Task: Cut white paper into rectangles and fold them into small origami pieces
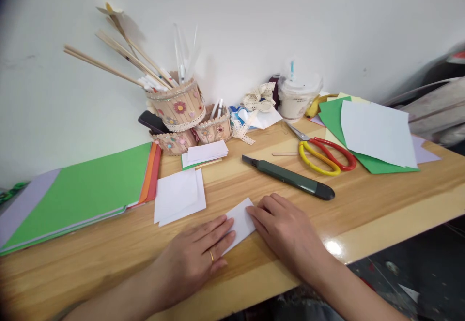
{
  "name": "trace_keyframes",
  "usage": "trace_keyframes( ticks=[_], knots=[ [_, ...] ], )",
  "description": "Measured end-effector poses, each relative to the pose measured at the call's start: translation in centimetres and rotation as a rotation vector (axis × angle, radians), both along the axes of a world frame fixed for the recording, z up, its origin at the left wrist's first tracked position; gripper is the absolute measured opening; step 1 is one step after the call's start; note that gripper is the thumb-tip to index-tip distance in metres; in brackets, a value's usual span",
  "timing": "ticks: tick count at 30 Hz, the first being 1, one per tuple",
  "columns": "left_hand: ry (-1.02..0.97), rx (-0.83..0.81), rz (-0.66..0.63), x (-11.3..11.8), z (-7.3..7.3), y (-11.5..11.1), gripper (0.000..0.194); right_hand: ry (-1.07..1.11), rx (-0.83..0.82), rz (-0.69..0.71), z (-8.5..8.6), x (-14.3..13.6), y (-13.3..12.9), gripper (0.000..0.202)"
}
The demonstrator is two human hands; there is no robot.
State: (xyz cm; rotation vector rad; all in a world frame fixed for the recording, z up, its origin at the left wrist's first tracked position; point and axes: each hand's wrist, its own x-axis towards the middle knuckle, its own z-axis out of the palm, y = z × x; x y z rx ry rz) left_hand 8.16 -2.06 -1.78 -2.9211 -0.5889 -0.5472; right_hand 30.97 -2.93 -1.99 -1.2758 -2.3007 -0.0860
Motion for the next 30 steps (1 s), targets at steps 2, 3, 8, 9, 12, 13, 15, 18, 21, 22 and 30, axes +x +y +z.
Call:
trace_keyframes(
  ticks=[2, 3, 8, 9, 12, 13, 15, 18, 21, 22, 30],
  knots=[
    [-0.013, 0.000, -0.002, 0.0, 0.1, -0.1, 0.031, 0.000, 0.010, -0.001, 0.0, 0.0, 0.0, 0.025],
    [-0.019, 0.002, -0.003, 0.0, 0.1, -0.1, 0.031, 0.003, 0.015, 0.000, -0.1, 0.0, 0.0, 0.024],
    [-0.022, 0.001, 0.000, 0.1, 0.0, -0.2, 0.030, 0.040, -0.002, -0.005, -0.1, 0.0, 0.1, 0.022],
    [-0.020, -0.002, -0.001, 0.0, 0.0, -0.2, 0.030, 0.047, -0.008, -0.008, -0.1, 0.0, 0.1, 0.022],
    [-0.018, -0.012, 0.000, 0.0, 0.0, -0.2, 0.030, 0.062, -0.017, -0.009, -0.3, 0.0, 0.1, 0.021],
    [-0.017, -0.018, 0.002, -0.1, 0.0, -0.2, 0.030, 0.063, -0.014, -0.007, -0.3, 0.0, 0.2, 0.021],
    [-0.014, -0.034, 0.003, -0.2, 0.0, -0.2, 0.030, 0.054, 0.001, -0.011, -0.2, 0.0, 0.2, 0.021],
    [0.007, -0.061, -0.004, -0.3, 0.1, -0.1, 0.031, 0.012, 0.048, -0.031, 0.2, 0.0, 0.1, 0.020],
    [0.043, -0.079, -0.005, -0.4, 0.3, -0.2, 0.033, -0.046, 0.075, -0.016, 0.8, -0.5, -0.8, 0.022],
    [0.050, -0.083, -0.004, -0.4, 0.3, -0.2, 0.033, -0.059, 0.071, 0.007, 1.0, -0.7, -1.3, 0.022],
    [0.071, -0.176, -0.034, -0.8, 0.6, -0.1, 0.034, -0.089, 0.052, 0.065, 1.0, -0.2, -3.9, 0.027]
  ],
)
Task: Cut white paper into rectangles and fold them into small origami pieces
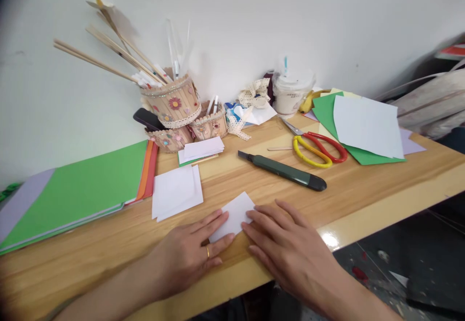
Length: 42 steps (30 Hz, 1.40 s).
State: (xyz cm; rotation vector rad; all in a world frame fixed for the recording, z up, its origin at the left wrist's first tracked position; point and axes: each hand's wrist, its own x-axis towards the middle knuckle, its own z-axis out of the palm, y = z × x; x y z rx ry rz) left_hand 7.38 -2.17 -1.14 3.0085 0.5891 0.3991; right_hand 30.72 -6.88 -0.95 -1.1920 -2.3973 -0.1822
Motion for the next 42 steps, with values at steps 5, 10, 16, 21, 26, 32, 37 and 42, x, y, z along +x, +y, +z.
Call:
trace_keyframes(
  ticks=[5, 10, 16, 21, 26, 32, 37, 42],
  knots=[
    [0.091, -0.197, -0.073, -0.8, 1.9, 0.9, 0.033, -0.107, -0.025, 0.057, -0.5, 1.7, 0.3, 0.031],
    [0.151, -0.371, -0.142, -1.8, 3.6, 2.0, 0.031, -0.119, -0.016, 0.050, -0.7, 2.3, 0.2, 0.036],
    [0.149, -0.392, -0.143, -2.3, 4.1, 2.3, 0.027, -0.136, -0.039, 0.019, -0.8, 2.9, 0.4, 0.039],
    [0.177, -0.273, -0.104, -1.5, 3.4, 1.4, 0.035, -0.162, -0.052, -0.014, -0.2, 2.5, 2.4, 0.039],
    [0.193, -0.177, 0.022, -0.7, 1.9, 0.4, 0.043, -0.187, -0.063, -0.039, 0.6, 0.6, 5.7, 0.041],
    [0.192, -0.191, -0.009, -0.7, 2.0, 0.6, 0.043, -0.180, -0.106, -0.057, 0.7, -0.4, 7.2, 0.050],
    [0.198, -0.193, -0.014, -0.8, 2.1, 0.6, 0.044, -0.208, -0.158, 0.018, 0.6, 0.3, 7.2, 0.088],
    [0.214, -0.194, -0.010, -0.7, 2.4, 0.6, 0.044, -0.180, -0.170, 0.051, 0.7, 0.6, 7.6, 0.083]
  ],
)
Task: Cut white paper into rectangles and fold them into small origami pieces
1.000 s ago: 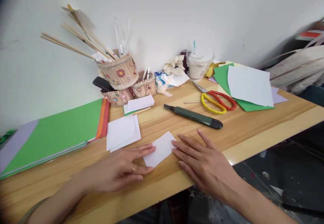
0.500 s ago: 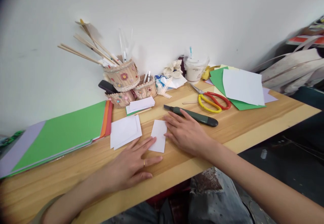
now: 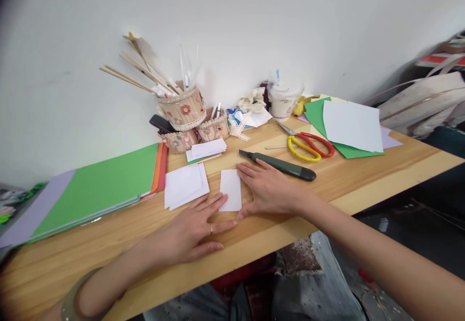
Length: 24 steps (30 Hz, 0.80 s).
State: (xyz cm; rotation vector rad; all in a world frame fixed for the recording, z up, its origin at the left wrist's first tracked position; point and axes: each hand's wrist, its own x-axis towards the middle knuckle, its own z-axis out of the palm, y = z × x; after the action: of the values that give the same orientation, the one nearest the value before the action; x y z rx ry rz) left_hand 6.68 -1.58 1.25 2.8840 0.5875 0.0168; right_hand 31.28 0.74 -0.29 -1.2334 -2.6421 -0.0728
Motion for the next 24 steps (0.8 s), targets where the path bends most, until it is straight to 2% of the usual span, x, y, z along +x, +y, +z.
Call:
trace_keyframes(
  ticks=[4, 8, 12, 17, 19, 21, 23, 24],
  knots=[
    [0.011, 0.003, -0.001, 0.1, 0.2, 0.0, 0.043, 0.068, 0.072, -0.105, -0.4, -0.6, 0.6, 0.037],
    [0.001, 0.020, -0.003, 0.0, 0.0, 0.0, 0.043, 0.081, 0.117, -0.143, -0.4, -1.0, 0.9, 0.028],
    [-0.012, 0.022, -0.007, 0.0, -0.1, 0.1, 0.043, 0.033, 0.093, -0.079, 0.3, -0.7, 0.8, 0.028],
    [-0.009, 0.020, -0.004, 0.0, 0.0, -0.1, 0.042, -0.038, 0.030, -0.004, 0.4, -0.1, 0.4, 0.064],
    [-0.001, 0.018, -0.003, -0.1, 0.1, -0.1, 0.042, -0.048, -0.002, -0.003, 0.5, 0.1, 0.6, 0.069],
    [0.006, 0.013, 0.005, -0.1, 0.1, -0.1, 0.042, -0.038, -0.024, -0.071, 0.9, 0.5, 0.9, 0.055],
    [0.012, 0.016, 0.014, -0.1, 0.0, -0.1, 0.045, -0.011, 0.002, -0.221, 1.2, 1.1, 1.2, 0.041],
    [0.014, 0.024, 0.016, -0.1, -0.2, -0.1, 0.048, 0.001, 0.035, -0.306, 1.4, 1.5, 1.3, 0.041]
  ],
)
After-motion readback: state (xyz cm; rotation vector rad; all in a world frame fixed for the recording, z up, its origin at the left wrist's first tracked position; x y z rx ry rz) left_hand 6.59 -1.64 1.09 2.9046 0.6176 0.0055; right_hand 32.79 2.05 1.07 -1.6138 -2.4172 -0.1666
